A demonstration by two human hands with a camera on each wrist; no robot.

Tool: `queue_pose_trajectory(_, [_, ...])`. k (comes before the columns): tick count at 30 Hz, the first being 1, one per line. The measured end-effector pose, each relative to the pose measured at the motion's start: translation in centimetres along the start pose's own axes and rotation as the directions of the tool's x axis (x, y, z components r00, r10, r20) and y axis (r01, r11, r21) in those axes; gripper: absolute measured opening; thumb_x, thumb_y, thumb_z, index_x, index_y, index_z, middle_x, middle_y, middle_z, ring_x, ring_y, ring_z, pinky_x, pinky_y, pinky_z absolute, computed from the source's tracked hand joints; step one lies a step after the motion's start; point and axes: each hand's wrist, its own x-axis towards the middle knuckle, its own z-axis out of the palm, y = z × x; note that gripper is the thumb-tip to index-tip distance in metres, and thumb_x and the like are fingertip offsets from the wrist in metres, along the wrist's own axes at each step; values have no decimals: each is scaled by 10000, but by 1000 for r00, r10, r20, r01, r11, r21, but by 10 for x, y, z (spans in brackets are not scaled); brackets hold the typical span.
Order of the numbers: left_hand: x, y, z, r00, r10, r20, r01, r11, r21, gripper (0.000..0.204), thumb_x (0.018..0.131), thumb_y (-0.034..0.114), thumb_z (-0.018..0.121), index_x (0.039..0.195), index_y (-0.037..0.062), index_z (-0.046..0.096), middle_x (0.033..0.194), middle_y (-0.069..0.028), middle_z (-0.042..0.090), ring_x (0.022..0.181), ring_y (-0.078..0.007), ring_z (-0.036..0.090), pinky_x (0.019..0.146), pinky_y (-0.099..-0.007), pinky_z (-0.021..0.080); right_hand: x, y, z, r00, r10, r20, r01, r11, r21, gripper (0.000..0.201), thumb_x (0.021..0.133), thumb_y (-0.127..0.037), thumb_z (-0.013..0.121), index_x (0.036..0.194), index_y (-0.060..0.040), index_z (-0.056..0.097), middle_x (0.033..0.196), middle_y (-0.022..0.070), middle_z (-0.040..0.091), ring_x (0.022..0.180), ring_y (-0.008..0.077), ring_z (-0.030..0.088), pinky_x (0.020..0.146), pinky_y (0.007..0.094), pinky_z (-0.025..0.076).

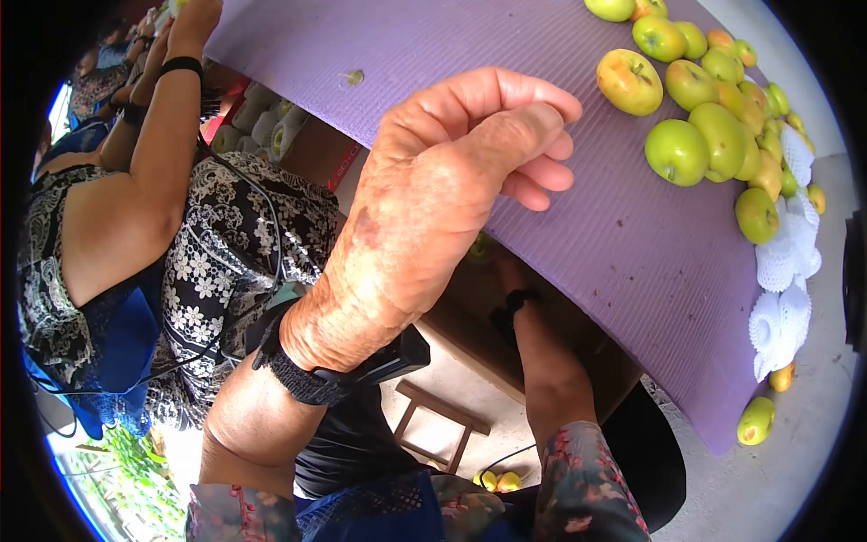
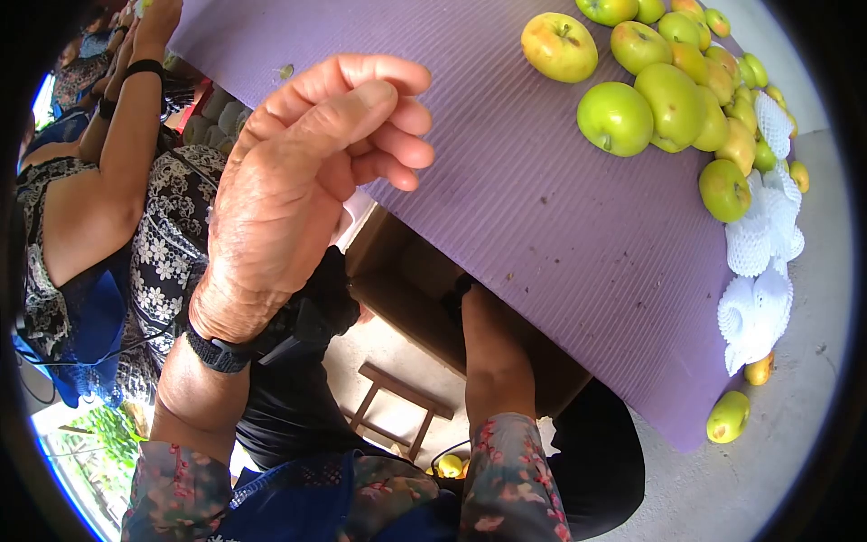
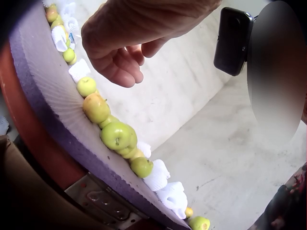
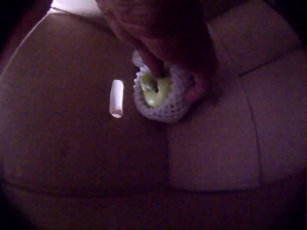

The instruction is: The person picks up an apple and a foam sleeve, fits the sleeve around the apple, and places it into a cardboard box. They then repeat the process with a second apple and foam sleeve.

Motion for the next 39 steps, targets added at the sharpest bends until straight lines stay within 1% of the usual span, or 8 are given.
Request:
queue_pose_trajectory(10, [0,1,-2,1000,1,0,-1,1000,6,256,985,175,520,1110,-4,652,912,-73,674,797,-146,657,736,-284,533,-2,0,0,1000,-15,-23,15,1000,-24,486,816,-179,649,1267,-36,540,1267,210,552,1173,371,525,979,436,445])
queue_pose_trajectory(16, [0,3,-2,999,-23,-41,23,1000,-3,237,983,157,518,1099,-1,652,908,-71,670,792,-151,650,735,-286,528,-4,-2,2,996,-56,-64,51,995,-82,477,818,-174,643,1263,-34,544,1268,217,553,1181,380,522,990,440,439])
queue_pose_trajectory(23, [3,3,-6,995,-57,-80,52,996,-72,207,977,144,523,1069,17,658,897,-57,659,787,-144,637,752,-288,521,-23,-1,2,970,-185,-161,132,947,-292,467,820,-168,636,1258,-31,548,1270,225,555,1190,391,518,1003,445,433])
queue_pose_trajectory(29, [8,3,-7,994,-63,-88,55,994,-93,194,973,143,524,1055,24,654,888,-53,650,790,-147,630,746,-297,516,-41,-15,0,896,-385,-220,236,835,-497,459,822,-163,630,1254,-28,552,1271,231,556,1198,400,515,1014,449,427])
queue_pose_trajectory(34, [13,0,-6,993,-80,-87,69,990,-123,191,965,161,544,1052,30,653,893,-50,649,788,-147,632,743,-292,517,-73,-28,0,828,-541,-147,335,687,-644,452,823,-159,625,1250,-26,556,1272,237,557,1204,408,513,1023,453,422])
queue_pose_trajectory(35, [14,-1,-6,993,-84,-86,73,990,-124,190,963,161,547,1052,31,653,893,-50,649,788,-146,632,743,-291,518,-86,-38,-2,843,-525,-117,330,677,-657,451,824,-158,624,1249,-26,556,1273,238,557,1205,410,512,1025,454,421])
queue_pose_trajectory(36, [15,-1,-5,992,-87,-86,76,989,-125,189,962,162,549,1053,32,653,893,-50,650,788,-145,633,742,-291,519,-112,-67,-7,911,-405,-78,278,742,-610,476,820,-136,612,1273,-12,537,1319,253,529,1244,418,485,1042,446,410])
queue_pose_trajectory(39, [16,-4,-3,994,-84,-71,73,987,-140,191,958,160,549,1051,28,651,885,-54,650,782,-146,634,728,-286,524,-146,-94,-13,946,-318,68,287,718,-634,438,827,-148,604,1240,-8,563,1256,248,567,1201,409,517,1018,444,430])
